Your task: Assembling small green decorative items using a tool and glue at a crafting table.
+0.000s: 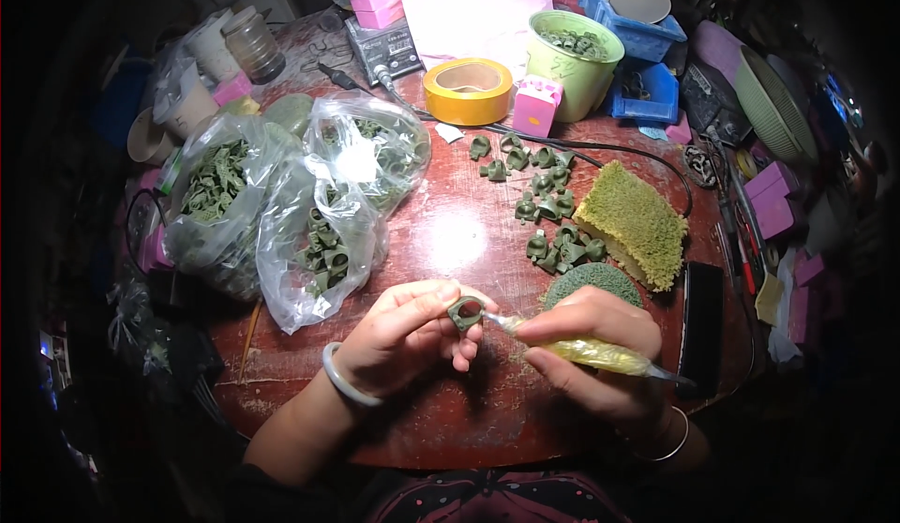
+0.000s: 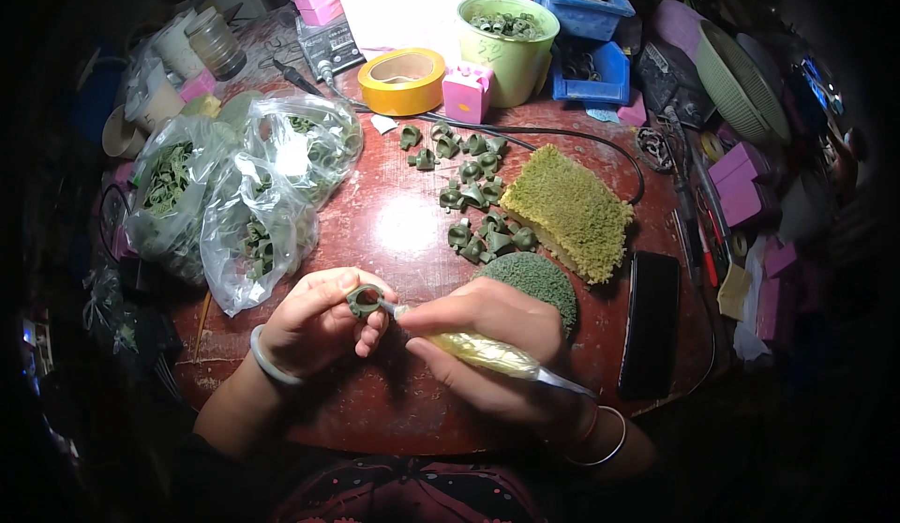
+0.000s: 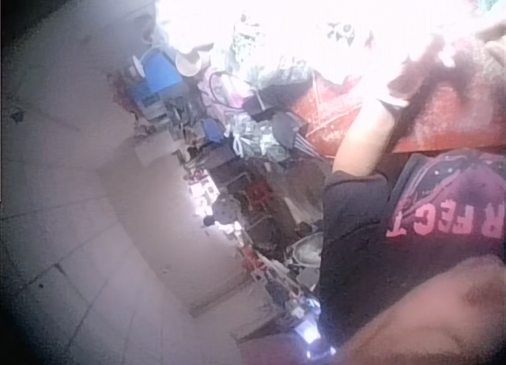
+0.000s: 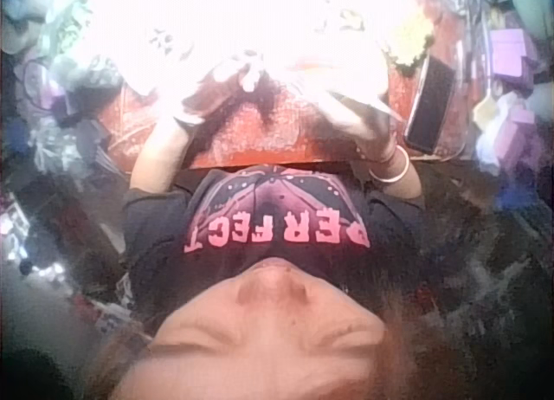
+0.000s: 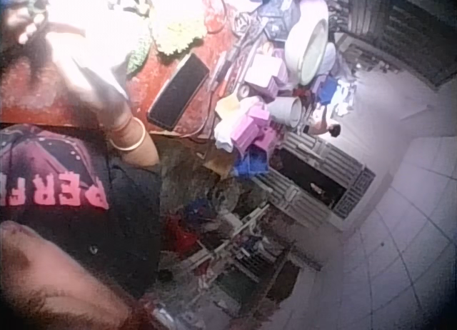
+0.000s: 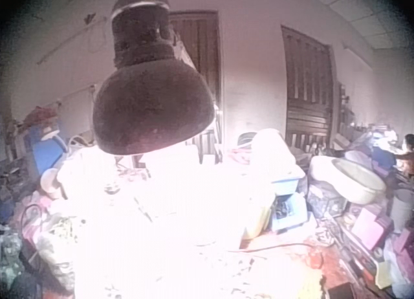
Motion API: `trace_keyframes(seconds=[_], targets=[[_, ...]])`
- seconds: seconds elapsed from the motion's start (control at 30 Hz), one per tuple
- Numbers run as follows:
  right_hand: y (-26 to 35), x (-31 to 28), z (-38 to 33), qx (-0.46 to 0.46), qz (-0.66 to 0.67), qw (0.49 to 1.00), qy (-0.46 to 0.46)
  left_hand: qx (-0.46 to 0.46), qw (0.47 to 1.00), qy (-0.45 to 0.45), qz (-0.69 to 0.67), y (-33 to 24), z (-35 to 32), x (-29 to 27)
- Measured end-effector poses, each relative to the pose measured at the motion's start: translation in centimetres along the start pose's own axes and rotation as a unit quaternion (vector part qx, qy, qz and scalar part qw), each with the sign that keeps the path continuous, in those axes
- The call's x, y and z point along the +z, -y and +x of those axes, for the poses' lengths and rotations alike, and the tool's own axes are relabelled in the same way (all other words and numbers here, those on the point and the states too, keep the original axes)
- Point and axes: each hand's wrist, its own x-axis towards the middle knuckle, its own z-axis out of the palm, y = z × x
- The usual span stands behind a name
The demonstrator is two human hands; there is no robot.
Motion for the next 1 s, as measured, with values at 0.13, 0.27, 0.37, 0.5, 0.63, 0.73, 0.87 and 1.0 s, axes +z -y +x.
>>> trace_keyframes(seconds=[0.13, 0.27, 0.37, 0.5, 0.63, 0.73, 0.87, 1.0], targets=[[0.0, 0.2, -0.1, -0.025, -0.039, 0.998, -0.029, -0.002, 1.000, 0.001, 0.024, -0.2, -0.1, 0.2], [0.6, -0.4, -0.3, -0.012, -0.056, 0.997, -0.052, 0.000, 1.000, 0.031, 0.000, -0.2, 0.1, 0.4], [0.0, -0.4, -0.7, -0.007, -0.051, 0.998, -0.043, 0.071, 0.995, 0.006, 0.069, 0.3, 0.2, 0.9], [-0.5, -0.1, -1.0, 0.003, -0.029, 0.998, -0.056, 0.184, 0.955, -0.032, 0.231, 1.1, 0.4, 1.0], [0.3, -0.1, -0.5, 0.017, -0.020, 1.000, -0.004, 0.259, 0.903, -0.040, 0.341, 1.4, 0.6, 1.0], [0.3, 0.2, -0.4, 0.019, -0.051, 0.999, 0.002, 0.254, 0.913, -0.027, 0.318, 1.5, 0.6, 0.7], [0.2, 0.3, -0.5, 0.008, -0.059, 0.998, -0.021, 0.259, 0.905, -0.017, 0.339, 1.5, 0.7, 0.4], [0.0, 0.5, -0.7, 0.008, -0.072, 0.997, -0.041, 0.258, 0.910, -0.029, 0.324, 1.6, 0.6, 0.8]])
